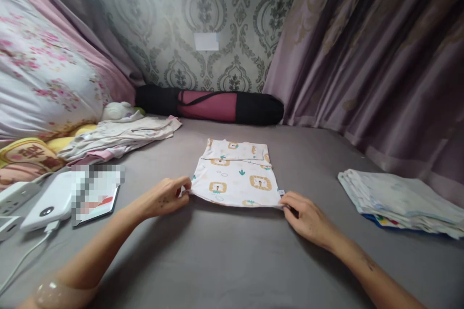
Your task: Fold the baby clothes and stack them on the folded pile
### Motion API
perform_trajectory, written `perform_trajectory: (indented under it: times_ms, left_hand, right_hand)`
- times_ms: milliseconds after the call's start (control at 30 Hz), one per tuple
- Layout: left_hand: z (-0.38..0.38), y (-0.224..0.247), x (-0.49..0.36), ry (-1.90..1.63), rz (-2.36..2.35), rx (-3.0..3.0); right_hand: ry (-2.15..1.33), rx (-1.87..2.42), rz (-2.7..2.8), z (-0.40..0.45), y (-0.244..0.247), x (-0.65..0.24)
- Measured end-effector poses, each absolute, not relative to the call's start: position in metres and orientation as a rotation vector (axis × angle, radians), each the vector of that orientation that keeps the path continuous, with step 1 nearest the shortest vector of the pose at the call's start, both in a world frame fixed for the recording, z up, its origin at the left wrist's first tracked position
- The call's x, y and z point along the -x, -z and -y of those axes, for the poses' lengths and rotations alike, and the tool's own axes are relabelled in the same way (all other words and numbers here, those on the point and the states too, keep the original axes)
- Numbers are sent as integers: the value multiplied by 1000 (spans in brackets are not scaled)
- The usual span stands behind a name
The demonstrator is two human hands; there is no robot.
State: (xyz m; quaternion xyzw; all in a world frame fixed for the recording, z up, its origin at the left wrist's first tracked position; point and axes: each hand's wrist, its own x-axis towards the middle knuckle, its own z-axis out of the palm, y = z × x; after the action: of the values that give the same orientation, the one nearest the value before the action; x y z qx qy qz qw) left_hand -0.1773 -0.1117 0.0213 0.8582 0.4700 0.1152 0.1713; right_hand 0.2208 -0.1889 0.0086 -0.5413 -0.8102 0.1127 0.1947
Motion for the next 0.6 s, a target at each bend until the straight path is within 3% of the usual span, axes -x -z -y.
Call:
perform_trajectory:
  times_ms: [367, 600]
  left_hand:
    - [34, -25, 144, -923, -1510, -2048]
    - [-11, -7, 124, -965, -1625, -1882]
  right_hand:
    - [-494, 1681, 1491, 93, 7, -224]
    - [-210, 2009, 1514, 39, 12, -206]
